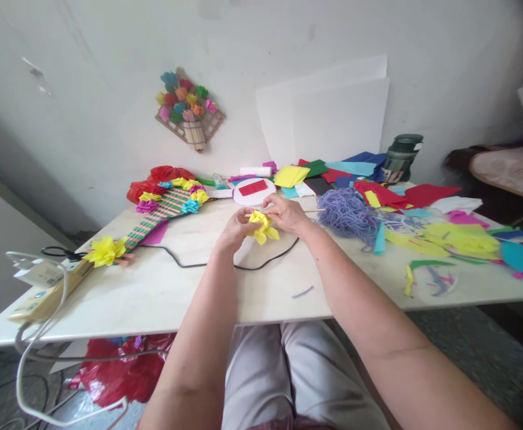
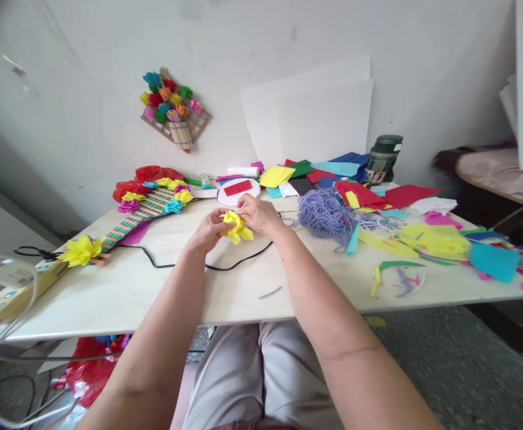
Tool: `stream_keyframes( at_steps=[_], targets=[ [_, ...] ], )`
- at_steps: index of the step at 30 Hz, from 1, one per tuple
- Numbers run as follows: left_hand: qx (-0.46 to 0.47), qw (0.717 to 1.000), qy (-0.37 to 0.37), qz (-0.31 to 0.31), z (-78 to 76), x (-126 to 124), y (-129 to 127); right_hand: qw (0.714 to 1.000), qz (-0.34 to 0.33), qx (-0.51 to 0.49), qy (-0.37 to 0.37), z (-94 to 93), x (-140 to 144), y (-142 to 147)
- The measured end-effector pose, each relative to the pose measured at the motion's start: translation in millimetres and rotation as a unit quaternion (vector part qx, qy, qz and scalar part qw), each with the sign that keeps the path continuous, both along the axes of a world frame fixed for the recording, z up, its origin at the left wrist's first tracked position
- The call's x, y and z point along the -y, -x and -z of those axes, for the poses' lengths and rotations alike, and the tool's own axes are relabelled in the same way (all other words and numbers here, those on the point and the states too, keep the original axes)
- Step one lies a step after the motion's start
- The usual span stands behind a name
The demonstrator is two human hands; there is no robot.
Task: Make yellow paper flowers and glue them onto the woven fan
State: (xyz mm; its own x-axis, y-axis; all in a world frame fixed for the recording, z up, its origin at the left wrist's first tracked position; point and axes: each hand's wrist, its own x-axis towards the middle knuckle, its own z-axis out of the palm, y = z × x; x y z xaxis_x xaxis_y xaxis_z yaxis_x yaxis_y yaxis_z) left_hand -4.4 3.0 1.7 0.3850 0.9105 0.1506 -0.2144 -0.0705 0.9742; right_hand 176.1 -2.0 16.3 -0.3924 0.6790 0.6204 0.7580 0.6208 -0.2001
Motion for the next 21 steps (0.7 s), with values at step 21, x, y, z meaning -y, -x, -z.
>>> stream_keyframes(
  at_steps=[21],
  targets=[
    [-0.023, 0.997, -0.080, 0.000, 3.8, -4.6, 1.4, 1.000, -0.006, -0.007, -0.008, 0.1, -0.3, -0.2]
  ],
)
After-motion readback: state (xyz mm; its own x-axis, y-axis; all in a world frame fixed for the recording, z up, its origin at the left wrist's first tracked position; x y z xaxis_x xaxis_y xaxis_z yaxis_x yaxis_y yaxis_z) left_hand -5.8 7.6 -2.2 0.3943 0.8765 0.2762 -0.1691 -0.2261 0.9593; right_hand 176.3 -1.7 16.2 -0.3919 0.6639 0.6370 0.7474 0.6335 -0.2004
